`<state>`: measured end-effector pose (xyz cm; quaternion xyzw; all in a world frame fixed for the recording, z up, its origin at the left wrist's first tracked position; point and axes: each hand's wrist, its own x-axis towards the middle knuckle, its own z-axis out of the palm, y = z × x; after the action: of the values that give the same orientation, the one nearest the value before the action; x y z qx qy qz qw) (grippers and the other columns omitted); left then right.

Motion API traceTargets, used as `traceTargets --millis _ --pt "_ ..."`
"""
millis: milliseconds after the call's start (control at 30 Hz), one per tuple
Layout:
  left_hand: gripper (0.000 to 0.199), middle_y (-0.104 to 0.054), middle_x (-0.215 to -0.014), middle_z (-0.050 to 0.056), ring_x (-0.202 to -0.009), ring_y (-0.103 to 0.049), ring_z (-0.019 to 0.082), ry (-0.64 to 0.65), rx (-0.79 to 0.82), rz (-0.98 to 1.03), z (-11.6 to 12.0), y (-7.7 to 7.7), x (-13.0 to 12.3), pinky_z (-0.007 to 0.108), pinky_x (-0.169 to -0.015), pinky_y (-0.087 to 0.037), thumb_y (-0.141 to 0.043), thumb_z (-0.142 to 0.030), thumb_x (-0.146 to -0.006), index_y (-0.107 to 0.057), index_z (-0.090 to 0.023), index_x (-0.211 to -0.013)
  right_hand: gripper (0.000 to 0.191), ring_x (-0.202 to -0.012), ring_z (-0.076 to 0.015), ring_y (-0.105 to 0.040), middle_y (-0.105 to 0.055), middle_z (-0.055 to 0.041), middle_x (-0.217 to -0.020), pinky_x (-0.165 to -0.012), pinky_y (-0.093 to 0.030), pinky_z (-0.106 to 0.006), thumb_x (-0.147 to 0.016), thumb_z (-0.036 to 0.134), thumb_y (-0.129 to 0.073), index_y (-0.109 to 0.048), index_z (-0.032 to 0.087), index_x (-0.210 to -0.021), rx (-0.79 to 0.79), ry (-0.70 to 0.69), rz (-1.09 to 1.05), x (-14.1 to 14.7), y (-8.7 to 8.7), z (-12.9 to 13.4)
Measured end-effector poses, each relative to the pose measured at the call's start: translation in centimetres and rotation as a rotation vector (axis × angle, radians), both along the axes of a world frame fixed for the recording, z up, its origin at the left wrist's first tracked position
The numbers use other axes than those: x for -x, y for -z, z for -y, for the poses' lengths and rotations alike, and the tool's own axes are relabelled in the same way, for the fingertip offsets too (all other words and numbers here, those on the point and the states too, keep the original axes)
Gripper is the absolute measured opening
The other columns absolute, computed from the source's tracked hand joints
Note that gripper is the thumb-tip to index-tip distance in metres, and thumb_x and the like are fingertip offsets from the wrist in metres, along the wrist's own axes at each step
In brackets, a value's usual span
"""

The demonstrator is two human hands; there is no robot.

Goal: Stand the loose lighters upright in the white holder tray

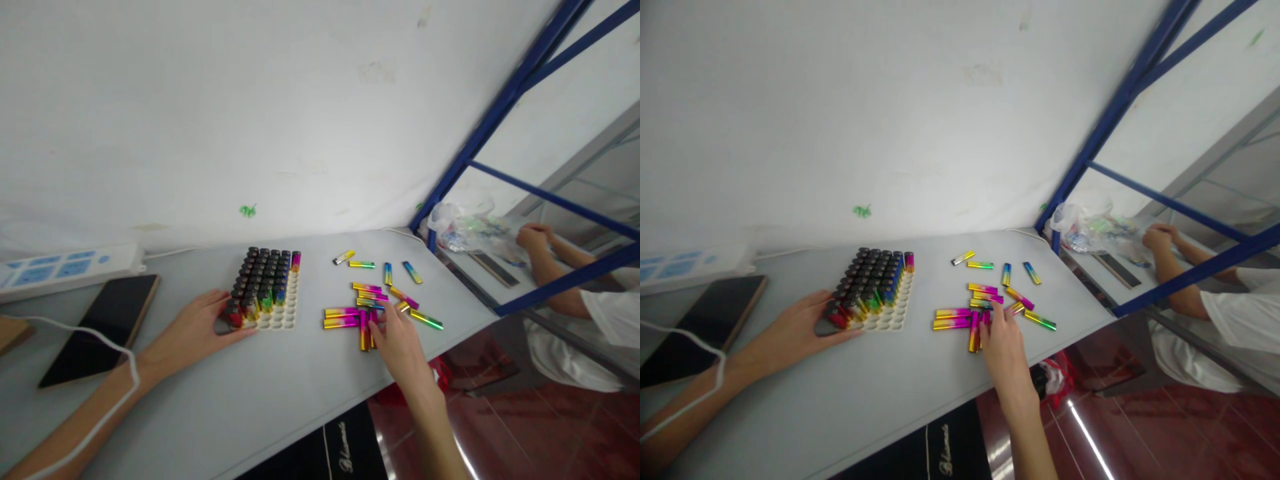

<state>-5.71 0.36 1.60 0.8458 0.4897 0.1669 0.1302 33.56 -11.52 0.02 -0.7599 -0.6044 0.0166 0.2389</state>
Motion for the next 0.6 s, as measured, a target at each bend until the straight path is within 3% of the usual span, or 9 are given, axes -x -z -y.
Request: traceTargets --millis 133,233,400,500,600 --pt "0.062 -0.082 -0.108 0.015 -0.109 -0.075 0.038 0.005 0.03 -0.002 0.2 -0.5 -0.2 0.053 -0.107 -0.06 -0.064 -0.081 -0.087 -0.079 -0.021 -0.097 0.039 -0.092 -0.0324 -0.076 -0.076 -0.015 -0.103 -0.082 -0.06 -0.041 -0.095 0.019 -0.067 -0.071 0.017 -0.133 0.005 0.034 0.008 0.0 0.1 -0.9" --pt "0.061 -0.082 -0.108 0.015 -0.109 -0.075 0.038 0.007 0.034 -0.006 0.2 -0.5 -0.2 0.052 -0.106 -0.06 -0.065 -0.078 -0.088 -0.079 -0.02 -0.097 0.035 -0.094 -0.0325 -0.076 -0.077 -0.015 -0.102 -0.087 -0.062 -0.045 -0.097 0.023 -0.063 -0.073 0.017 -0.131 -0.059 0.012 -0.115 0.1 -0.4 -1.1" --pt "0.061 -0.081 -0.102 0.011 -0.1 -0.075 0.034 0.015 0.002 0.022 0.1 0.0 0.0 0.049 -0.102 -0.062 -0.066 -0.082 -0.087 -0.078 -0.022 -0.093 0.036 -0.098 -0.0287 -0.077 -0.076 -0.0154 -0.118 -0.078 -0.065 -0.04 -0.106 0.054 -0.063 -0.07 0.022 -0.122 -0.121 -0.202 -0.716 1.6 -2.8 -1.3" --pt "0.066 -0.08 -0.099 0.012 -0.095 -0.075 0.035 0.01 -0.009 0.039 0.2 0.1 0.0 0.051 -0.098 -0.063 -0.065 -0.086 -0.085 -0.079 -0.022 -0.092 0.041 -0.086 -0.0209 -0.074 -0.076 -0.0071 -0.109 -0.074 -0.065 -0.035 -0.107 0.064 -0.062 -0.059 0.027 -0.124 -0.081 -0.37 -1.095 3.5 -4.0 -2.9" --pt "0.062 -0.08 -0.098 0.012 -0.095 -0.076 0.037 0.01 -0.007 0.037 0.2 0.0 0.0 0.052 -0.098 -0.063 -0.067 -0.083 -0.085 -0.08 -0.023 -0.092 0.044 -0.064 -0.0137 -0.06 -0.066 0.0047 -0.085 -0.06 -0.056 -0.027 -0.103 0.069 -0.065 -0.052 0.029 -0.116 -0.1 -0.414 -1.242 5.2 -4.8 -6.3"
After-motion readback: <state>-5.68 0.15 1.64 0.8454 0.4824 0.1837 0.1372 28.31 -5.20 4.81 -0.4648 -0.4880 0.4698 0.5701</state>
